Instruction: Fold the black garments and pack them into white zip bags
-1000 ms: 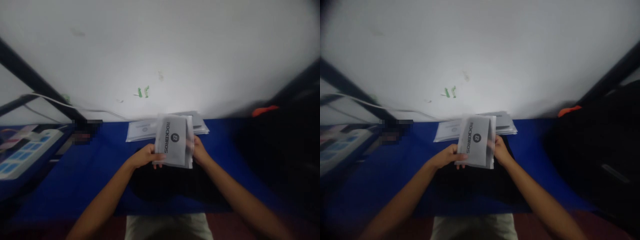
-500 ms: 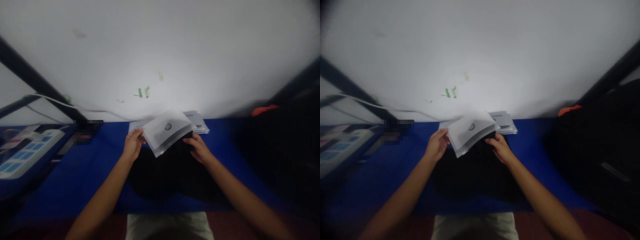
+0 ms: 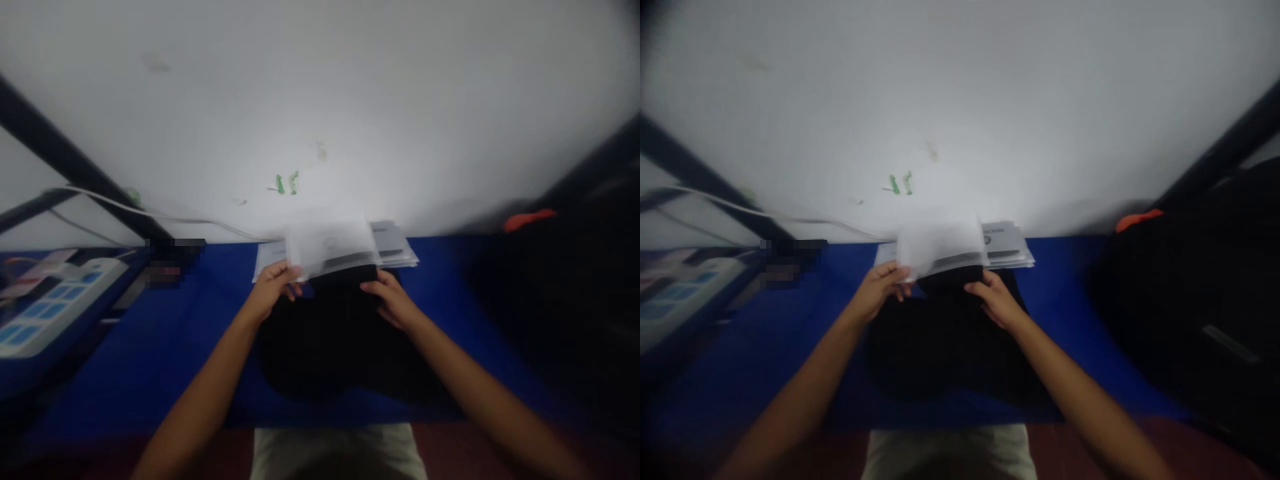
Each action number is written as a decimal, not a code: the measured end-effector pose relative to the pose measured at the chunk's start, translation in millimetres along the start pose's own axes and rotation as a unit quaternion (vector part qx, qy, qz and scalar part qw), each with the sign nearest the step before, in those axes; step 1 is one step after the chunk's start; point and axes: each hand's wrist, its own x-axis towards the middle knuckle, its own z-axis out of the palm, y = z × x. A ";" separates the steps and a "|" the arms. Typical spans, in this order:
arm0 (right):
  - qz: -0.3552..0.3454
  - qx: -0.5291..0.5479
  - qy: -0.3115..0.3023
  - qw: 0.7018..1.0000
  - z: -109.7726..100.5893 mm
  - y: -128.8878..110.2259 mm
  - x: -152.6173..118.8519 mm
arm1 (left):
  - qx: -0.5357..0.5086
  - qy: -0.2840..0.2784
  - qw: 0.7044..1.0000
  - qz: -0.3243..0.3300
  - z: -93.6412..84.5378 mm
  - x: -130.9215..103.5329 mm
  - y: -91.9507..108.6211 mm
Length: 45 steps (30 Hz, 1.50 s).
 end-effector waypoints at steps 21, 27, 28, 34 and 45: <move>0.133 -0.127 -0.114 0.976 -10.8 -10.1 -14.9 | 0.510 0.318 0.799 -0.020 -77.2 19.1 -13.9; 0.184 -0.155 -0.097 0.966 -15.7 -8.4 -14.6 | 0.257 0.068 0.961 0.069 -11.1 4.8 -6.8; 0.182 -0.146 -0.091 0.968 -15.6 -9.8 -14.3 | 0.191 -0.018 0.980 0.052 2.5 -0.7 -5.9; 0.193 -0.127 -0.142 0.963 -17.4 -22.7 -6.2 | 0.059 -0.229 0.970 -0.051 34.8 -26.5 7.5; 0.191 -0.106 -0.148 0.965 -32.4 -11.7 8.4 | 0.348 -0.054 0.924 0.148 36.8 -27.9 6.8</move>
